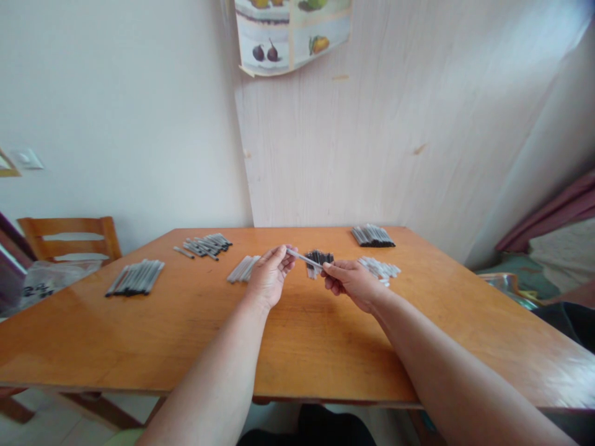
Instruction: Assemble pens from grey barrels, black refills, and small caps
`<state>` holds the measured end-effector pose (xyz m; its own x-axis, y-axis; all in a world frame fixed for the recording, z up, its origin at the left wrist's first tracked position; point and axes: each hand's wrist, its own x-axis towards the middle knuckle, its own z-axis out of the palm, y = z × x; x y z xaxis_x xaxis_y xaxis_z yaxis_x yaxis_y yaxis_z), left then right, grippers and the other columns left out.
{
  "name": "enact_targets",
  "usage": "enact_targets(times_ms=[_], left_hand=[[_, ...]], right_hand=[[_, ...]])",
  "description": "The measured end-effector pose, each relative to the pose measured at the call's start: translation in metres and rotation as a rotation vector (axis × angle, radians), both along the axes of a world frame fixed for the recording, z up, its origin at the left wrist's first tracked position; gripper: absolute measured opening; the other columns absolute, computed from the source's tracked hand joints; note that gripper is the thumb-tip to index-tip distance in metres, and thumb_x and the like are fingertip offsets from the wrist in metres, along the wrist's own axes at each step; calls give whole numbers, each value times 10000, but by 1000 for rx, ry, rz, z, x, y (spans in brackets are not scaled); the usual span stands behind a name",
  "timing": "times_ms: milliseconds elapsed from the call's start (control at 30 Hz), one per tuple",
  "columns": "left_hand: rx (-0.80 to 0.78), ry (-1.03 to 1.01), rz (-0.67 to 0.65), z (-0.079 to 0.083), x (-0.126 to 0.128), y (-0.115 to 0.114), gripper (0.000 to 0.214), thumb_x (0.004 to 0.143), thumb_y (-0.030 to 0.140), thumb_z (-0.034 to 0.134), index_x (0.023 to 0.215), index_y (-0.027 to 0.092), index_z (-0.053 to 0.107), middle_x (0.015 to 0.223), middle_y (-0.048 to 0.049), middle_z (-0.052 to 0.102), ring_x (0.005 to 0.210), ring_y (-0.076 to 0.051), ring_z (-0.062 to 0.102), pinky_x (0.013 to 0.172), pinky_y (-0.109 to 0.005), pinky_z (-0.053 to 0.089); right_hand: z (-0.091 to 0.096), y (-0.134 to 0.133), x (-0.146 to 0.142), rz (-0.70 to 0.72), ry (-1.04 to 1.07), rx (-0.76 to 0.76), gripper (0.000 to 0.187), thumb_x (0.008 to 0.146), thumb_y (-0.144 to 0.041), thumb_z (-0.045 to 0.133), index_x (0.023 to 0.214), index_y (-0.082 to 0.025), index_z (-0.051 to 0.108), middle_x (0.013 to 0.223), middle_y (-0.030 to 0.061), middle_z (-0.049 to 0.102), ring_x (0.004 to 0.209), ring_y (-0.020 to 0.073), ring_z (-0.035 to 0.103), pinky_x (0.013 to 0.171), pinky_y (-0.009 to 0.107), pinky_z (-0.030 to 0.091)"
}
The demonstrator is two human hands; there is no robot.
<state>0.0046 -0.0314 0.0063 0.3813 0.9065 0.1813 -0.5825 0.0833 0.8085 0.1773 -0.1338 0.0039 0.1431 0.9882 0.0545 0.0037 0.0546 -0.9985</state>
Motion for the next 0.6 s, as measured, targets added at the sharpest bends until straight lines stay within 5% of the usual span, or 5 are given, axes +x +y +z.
enact_targets(times_ms=[133,433,600], left_hand=[[-16,15,-25,-2,5,-4,398,690,437,751,947,147,662,874,-77,718,813,-150,671,740,-258,475],[38,152,-193,-3,12,-17,300,740,351,725,931,131,657,892,-89,717,789,-152,664,748,-278,484],[-5,102,-98,-3,9,-11,257,738,323,725,893,135,644,883,-80,716,782,-149,670,696,-252,482]], right_hand=[[3,-1,-2,-34,11,9,364,802,-499,609,728,-143,582,622,25,601,479,71,471,470,212,336],[5,-2,-1,-8,-84,-5,387,801,-533,591,773,-148,607,734,70,661,575,102,549,541,227,412],[5,3,29,-282,-264,7,288,801,-453,588,781,-165,584,698,38,634,553,97,514,530,224,402]])
